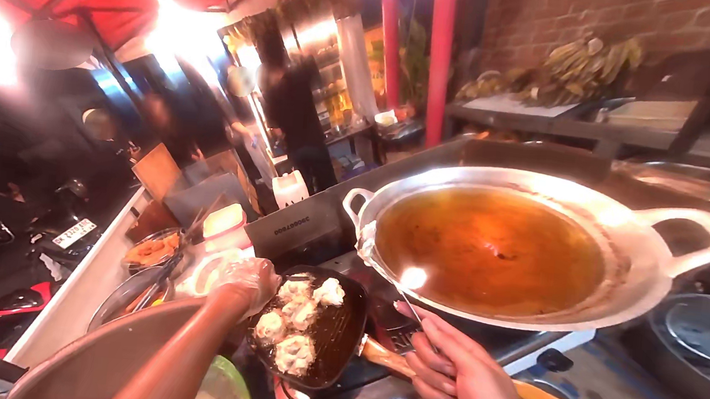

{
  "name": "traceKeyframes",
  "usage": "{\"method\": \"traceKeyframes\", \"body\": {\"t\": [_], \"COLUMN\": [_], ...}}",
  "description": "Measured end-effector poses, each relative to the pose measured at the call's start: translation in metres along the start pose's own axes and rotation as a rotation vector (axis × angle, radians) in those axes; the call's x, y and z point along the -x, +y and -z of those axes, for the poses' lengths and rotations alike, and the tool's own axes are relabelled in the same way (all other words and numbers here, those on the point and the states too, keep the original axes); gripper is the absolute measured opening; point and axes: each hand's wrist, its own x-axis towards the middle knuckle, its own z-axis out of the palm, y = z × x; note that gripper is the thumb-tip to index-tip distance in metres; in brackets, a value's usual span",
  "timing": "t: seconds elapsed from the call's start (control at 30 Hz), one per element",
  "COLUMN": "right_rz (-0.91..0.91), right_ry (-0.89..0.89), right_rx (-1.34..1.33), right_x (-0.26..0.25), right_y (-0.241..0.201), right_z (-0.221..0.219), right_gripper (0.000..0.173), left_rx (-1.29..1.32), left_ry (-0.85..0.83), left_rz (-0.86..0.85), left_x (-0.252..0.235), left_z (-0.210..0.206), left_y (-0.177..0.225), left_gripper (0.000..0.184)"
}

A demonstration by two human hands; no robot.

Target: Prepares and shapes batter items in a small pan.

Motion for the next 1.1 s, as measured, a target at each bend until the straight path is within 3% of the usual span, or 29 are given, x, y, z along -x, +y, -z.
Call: {"method": "traceKeyframes", "body": {"t": [0.33, 0.47, 0.73, 0.87, 0.97, 1.1], "right_rz": [0.002, -0.005, -0.04, -0.041, -0.036, -0.048], "right_ry": [0.033, 0.021, -0.002, 0.006, 0.027, 0.044], "right_rx": [0.041, 0.057, 0.09, 0.108, 0.141, 0.146], "right_x": [0.007, 0.009, 0.013, 0.012, 0.012, 0.011], "right_y": [-0.01, -0.013, -0.019, -0.021, -0.022, -0.022], "right_z": [0.024, 0.031, 0.047, 0.052, 0.054, 0.057], "right_gripper": [0.041, 0.041, 0.042, 0.041, 0.041, 0.04], "left_rx": [-0.126, -0.155, -0.159, -0.128, -0.086, -0.027], "left_ry": [-0.058, -0.058, -0.155, -0.027, -0.132, -0.015], "left_rz": [-0.053, -0.076, -0.034, -0.101, -0.157, -0.243], "left_x": [0.011, 0.005, 0.036, 0.03, 0.062, 0.045], "left_z": [-0.004, -0.004, 0.035, 0.023, 0.049, 0.01], "left_y": [0.038, 0.049, 0.081, 0.06, 0.083, 0.079], "left_gripper": [0.034, 0.038, 0.038, 0.037, 0.041, 0.038]}}
